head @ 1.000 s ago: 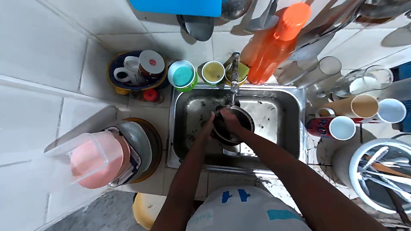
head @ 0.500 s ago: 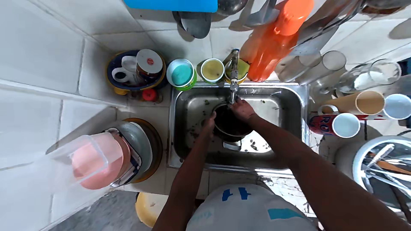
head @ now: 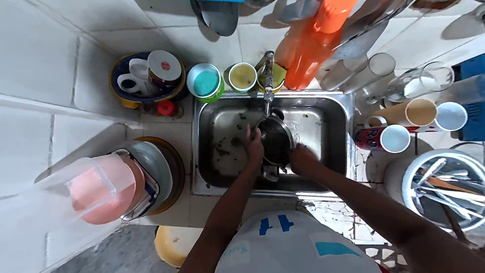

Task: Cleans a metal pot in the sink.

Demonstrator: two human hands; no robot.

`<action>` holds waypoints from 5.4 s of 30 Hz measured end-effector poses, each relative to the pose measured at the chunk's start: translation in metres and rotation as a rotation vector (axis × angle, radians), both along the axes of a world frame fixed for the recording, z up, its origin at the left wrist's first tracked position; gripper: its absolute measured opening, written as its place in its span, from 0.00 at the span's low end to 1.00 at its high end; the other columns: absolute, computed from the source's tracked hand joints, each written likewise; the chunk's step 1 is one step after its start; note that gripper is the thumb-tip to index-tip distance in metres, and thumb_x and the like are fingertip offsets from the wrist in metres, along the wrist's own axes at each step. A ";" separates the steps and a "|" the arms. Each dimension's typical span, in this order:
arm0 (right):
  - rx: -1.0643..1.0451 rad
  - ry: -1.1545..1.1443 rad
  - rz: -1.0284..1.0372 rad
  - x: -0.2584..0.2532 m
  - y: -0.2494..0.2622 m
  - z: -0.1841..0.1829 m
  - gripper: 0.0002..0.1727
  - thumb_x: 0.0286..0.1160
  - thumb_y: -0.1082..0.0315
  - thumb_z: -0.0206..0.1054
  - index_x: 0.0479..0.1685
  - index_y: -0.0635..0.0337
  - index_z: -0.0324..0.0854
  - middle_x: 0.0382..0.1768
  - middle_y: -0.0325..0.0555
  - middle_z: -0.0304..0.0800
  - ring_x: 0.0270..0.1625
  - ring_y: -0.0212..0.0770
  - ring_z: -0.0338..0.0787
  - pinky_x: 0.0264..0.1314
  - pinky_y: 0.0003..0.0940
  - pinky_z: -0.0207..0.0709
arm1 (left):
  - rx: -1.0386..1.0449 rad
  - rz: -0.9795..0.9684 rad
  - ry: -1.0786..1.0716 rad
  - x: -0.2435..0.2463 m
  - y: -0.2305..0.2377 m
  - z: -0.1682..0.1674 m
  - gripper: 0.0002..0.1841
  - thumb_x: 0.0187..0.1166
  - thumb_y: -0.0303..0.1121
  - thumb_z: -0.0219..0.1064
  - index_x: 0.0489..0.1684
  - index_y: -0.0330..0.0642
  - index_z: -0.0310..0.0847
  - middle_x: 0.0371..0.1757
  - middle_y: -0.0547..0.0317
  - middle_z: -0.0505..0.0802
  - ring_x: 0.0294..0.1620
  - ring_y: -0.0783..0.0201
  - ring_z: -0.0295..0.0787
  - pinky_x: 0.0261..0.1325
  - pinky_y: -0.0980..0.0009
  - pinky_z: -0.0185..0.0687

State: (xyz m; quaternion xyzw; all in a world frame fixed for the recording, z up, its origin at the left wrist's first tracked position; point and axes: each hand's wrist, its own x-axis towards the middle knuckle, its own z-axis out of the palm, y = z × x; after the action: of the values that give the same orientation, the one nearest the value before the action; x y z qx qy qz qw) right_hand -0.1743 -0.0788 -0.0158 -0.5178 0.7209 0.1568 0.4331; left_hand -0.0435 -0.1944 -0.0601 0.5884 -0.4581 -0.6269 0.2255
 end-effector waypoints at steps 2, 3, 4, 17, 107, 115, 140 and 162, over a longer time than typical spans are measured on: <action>-0.028 -0.072 -0.042 0.011 0.002 0.010 0.28 0.74 0.56 0.70 0.64 0.71 0.82 0.66 0.71 0.83 0.75 0.72 0.77 0.71 0.71 0.73 | -0.029 -0.024 -0.052 0.001 0.002 -0.007 0.34 0.88 0.51 0.60 0.95 0.59 0.56 0.90 0.53 0.70 0.87 0.49 0.67 0.83 0.42 0.65; -0.042 -0.111 -0.072 0.016 0.002 0.011 0.28 0.75 0.51 0.69 0.62 0.69 0.83 0.64 0.71 0.84 0.73 0.71 0.80 0.70 0.71 0.74 | -0.043 -0.030 -0.064 0.002 0.002 -0.009 0.34 0.88 0.51 0.61 0.94 0.61 0.57 0.90 0.53 0.70 0.87 0.49 0.67 0.83 0.41 0.65; -0.057 -0.153 -0.107 0.021 0.001 0.010 0.28 0.75 0.49 0.68 0.60 0.67 0.84 0.61 0.69 0.86 0.71 0.70 0.82 0.69 0.72 0.74 | -0.059 -0.033 -0.059 0.003 0.002 -0.011 0.34 0.87 0.50 0.62 0.94 0.61 0.57 0.90 0.53 0.69 0.87 0.49 0.66 0.84 0.42 0.64; -0.335 -0.929 -1.547 0.051 -0.102 -0.033 0.14 0.85 0.63 0.57 0.58 0.60 0.81 0.46 0.49 0.87 0.46 0.43 0.87 0.47 0.46 0.83 | 0.120 -0.061 0.121 0.021 -0.037 -0.018 0.36 0.91 0.63 0.42 0.81 0.43 0.74 0.79 0.50 0.83 0.80 0.59 0.77 0.83 0.53 0.72; -0.559 -0.839 -1.405 0.068 -0.105 -0.029 0.19 0.88 0.65 0.59 0.74 0.62 0.72 0.58 0.53 0.87 0.58 0.42 0.88 0.62 0.42 0.84 | -0.124 0.006 0.017 0.001 -0.014 -0.001 0.27 0.85 0.54 0.64 0.68 0.42 0.87 0.75 0.47 0.84 0.73 0.54 0.81 0.74 0.50 0.77; -0.275 -0.858 -0.549 0.048 -0.036 -0.064 0.24 0.96 0.59 0.47 0.76 0.61 0.79 0.71 0.50 0.85 0.73 0.39 0.82 0.81 0.39 0.71 | -0.212 -0.151 -0.109 0.002 -0.044 0.006 0.21 0.73 0.22 0.70 0.65 0.47 0.90 0.88 0.47 0.70 0.83 0.52 0.70 0.79 0.55 0.73; -0.243 -1.095 -1.684 0.074 -0.095 -0.026 0.21 0.89 0.49 0.54 0.48 0.58 0.83 0.34 0.45 0.86 0.33 0.39 0.85 0.36 0.39 0.82 | -0.237 -0.084 -0.096 -0.005 -0.024 0.001 0.24 0.81 0.52 0.70 0.70 0.51 0.87 0.82 0.52 0.78 0.80 0.53 0.74 0.78 0.50 0.73; -0.817 -0.149 0.656 -0.088 -0.101 -0.103 0.26 0.76 0.79 0.65 0.76 0.62 0.81 0.90 0.52 0.65 0.96 0.58 0.51 0.97 0.56 0.42 | -0.239 -0.396 -0.316 0.013 -0.079 0.012 0.26 0.77 0.16 0.64 0.76 0.41 0.81 0.78 0.48 0.83 0.77 0.54 0.80 0.77 0.53 0.77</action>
State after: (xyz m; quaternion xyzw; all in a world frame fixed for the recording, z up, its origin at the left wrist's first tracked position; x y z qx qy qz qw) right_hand -0.2624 -0.1793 -0.1192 -0.8526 0.4905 -0.0468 0.1742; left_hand -0.0308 -0.2733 -0.0479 0.5473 -0.6643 -0.5007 0.0921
